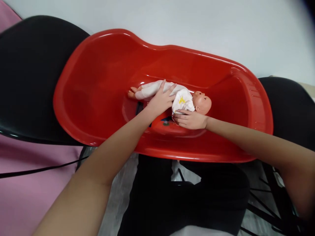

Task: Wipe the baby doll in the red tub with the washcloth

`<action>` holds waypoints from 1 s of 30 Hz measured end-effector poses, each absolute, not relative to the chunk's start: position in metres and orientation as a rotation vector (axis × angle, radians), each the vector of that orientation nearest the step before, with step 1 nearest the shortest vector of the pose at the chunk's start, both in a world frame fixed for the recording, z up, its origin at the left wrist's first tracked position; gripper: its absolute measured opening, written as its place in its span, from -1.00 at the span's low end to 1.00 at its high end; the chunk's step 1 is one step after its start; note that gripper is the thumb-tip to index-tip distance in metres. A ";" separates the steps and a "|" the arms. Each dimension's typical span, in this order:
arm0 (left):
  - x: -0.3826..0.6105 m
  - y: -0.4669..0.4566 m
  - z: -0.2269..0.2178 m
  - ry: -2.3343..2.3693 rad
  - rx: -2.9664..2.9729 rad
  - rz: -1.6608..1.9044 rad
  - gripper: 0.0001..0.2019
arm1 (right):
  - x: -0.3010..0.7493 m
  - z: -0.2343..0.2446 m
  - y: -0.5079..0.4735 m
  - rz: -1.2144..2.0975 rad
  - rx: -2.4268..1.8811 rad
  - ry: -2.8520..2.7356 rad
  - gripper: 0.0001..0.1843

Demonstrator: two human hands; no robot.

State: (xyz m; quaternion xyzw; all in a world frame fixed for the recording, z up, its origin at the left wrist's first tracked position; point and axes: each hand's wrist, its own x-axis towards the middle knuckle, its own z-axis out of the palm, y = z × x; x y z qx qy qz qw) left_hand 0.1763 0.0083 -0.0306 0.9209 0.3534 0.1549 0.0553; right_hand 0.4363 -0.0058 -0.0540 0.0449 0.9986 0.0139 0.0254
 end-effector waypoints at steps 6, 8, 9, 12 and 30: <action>0.165 0.012 -0.032 1.013 2.950 0.427 -0.59 | 0.446 -0.078 0.021 0.293 0.339 3.048 -0.58; 0.163 0.014 -0.036 1.044 2.987 0.487 -0.62 | 0.449 -0.080 0.028 0.502 0.315 3.080 -0.62; 0.162 0.015 -0.038 1.053 3.001 0.531 -0.63 | 0.450 -0.079 0.031 0.600 0.277 3.093 -0.63; 0.161 0.016 -0.040 1.102 3.025 0.669 -0.63 | 0.451 -0.072 0.037 0.708 0.256 3.113 -0.67; 0.140 0.058 -0.070 1.477 2.944 0.758 -0.52 | 0.447 -0.051 0.041 0.751 0.477 3.035 -0.62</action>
